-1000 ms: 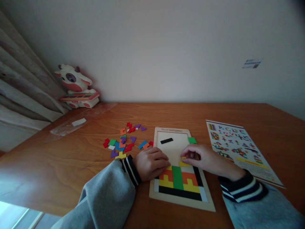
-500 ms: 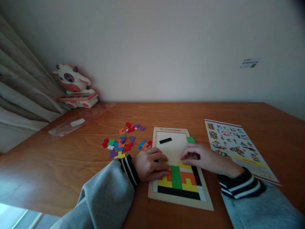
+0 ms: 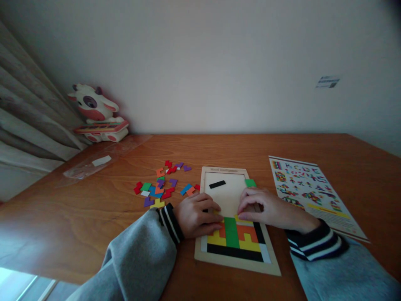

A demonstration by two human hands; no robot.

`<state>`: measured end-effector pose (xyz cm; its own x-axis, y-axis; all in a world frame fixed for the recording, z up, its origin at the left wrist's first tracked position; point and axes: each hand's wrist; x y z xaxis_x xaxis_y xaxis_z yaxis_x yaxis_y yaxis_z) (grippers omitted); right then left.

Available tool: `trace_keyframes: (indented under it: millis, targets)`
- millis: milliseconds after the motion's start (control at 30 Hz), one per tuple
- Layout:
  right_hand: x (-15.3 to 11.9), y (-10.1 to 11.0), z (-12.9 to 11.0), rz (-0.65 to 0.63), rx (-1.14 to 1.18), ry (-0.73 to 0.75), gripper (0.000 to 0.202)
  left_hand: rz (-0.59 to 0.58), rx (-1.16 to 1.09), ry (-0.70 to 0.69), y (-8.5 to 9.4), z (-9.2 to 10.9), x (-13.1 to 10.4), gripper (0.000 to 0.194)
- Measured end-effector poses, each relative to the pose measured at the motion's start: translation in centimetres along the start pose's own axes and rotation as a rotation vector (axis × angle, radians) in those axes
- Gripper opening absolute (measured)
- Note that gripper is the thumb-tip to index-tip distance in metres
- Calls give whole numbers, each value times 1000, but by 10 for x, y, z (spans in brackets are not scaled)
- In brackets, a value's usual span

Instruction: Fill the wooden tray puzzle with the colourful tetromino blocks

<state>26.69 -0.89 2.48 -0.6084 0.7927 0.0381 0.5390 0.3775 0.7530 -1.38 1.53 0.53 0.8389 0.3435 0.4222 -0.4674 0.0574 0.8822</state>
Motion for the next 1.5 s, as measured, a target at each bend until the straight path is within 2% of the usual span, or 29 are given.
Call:
trace_keyframes:
  millis: [200,333,533,667,767,933,1167,1367,1500]
  targets:
    - [0,-2,-2,107,-63,-61,26,3,16,-4,-1,0,0,21]
    - [2,-3,-3,166,-44,-48,31,16,19,-12,0,1,1,21]
    - [5,0,1,417,-48,-132,36,6,-9,-17,0,2,0,20]
    - [5,-1,16,585,-169,-108,32,-2,-21,-13,-1,2,1,23]
    - [5,-2,26,651,-259,-81,29,7,-29,12,1,2,3,26]
    - [4,-3,34,642,-321,-96,28,40,-14,50,3,3,5,22]
    - [0,-7,42,590,-298,-261,37,67,9,65,4,4,6,19]
    - [0,-8,40,554,-242,-304,30,88,6,39,4,5,7,18]
    - [1,-8,41,564,-175,-318,28,130,-4,93,5,5,6,17]
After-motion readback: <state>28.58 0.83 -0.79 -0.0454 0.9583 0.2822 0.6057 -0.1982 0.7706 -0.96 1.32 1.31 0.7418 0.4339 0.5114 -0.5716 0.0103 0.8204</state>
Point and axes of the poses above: each hand's wrist, its own x-axis towards the middle knuckle, its own y-axis out of the back of the hand, z = x × y, and after that the axes turned 6 degrees about y, right-handed
